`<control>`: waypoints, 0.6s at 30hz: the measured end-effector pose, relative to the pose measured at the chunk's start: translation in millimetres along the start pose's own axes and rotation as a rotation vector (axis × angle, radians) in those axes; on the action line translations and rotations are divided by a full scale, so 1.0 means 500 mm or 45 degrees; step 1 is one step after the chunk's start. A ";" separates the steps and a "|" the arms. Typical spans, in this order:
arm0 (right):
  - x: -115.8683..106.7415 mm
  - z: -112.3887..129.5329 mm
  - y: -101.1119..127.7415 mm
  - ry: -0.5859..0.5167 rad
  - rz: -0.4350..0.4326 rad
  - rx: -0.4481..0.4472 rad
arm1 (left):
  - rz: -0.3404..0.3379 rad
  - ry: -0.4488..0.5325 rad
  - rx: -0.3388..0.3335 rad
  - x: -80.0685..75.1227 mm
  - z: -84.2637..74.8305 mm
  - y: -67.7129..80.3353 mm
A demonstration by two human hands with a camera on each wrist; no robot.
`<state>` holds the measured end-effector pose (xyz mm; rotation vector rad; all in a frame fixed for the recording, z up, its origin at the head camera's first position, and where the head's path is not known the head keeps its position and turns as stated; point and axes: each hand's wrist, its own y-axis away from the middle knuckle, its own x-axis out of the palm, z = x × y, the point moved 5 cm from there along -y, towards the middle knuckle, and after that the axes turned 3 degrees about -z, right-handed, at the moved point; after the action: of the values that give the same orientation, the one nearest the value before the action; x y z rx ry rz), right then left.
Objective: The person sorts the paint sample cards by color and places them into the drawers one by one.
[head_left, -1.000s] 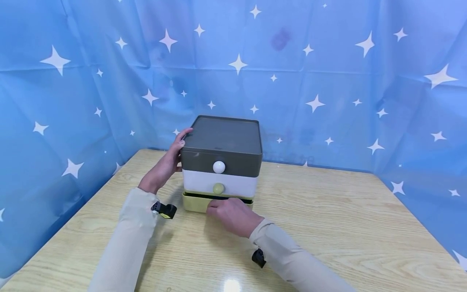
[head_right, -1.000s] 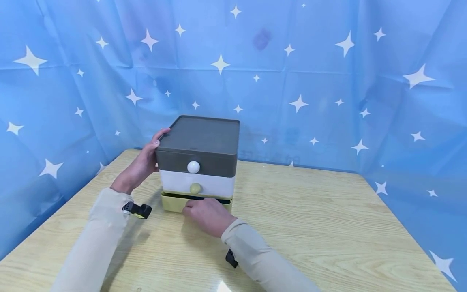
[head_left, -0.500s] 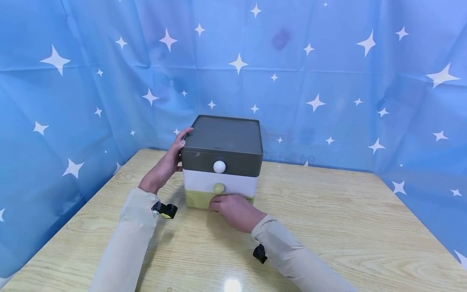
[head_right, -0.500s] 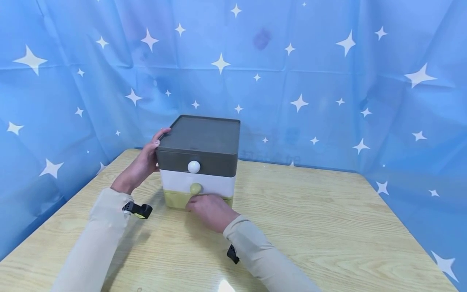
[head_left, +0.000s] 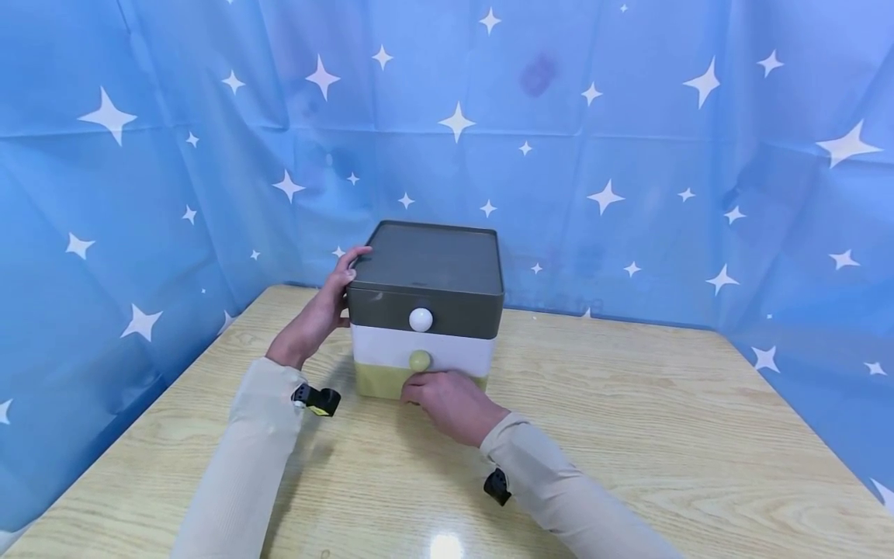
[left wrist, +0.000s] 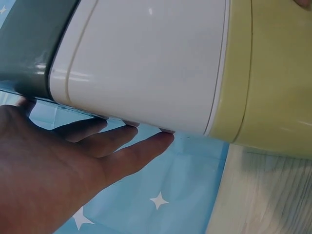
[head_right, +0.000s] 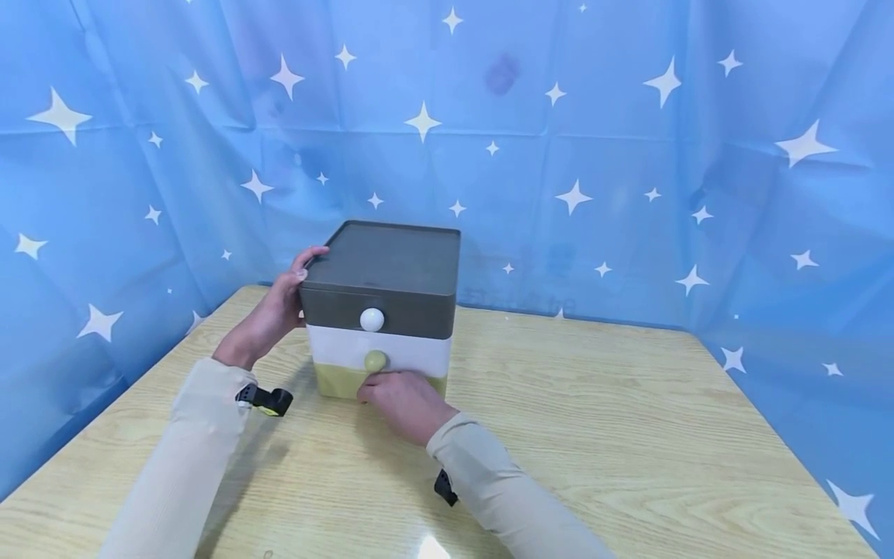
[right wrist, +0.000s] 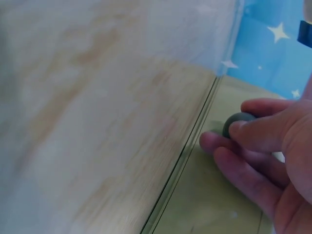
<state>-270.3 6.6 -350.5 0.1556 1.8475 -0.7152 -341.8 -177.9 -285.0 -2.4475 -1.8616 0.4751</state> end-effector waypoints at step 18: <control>-0.077 -0.050 0.145 -0.568 0.261 0.166 | 0.019 -0.089 -0.018 -0.020 0.031 0.005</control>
<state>-244.0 87.3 -339.7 0.2446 1.3398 -0.6644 -345.6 -190.4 -297.9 -2.4869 -1.8802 0.5571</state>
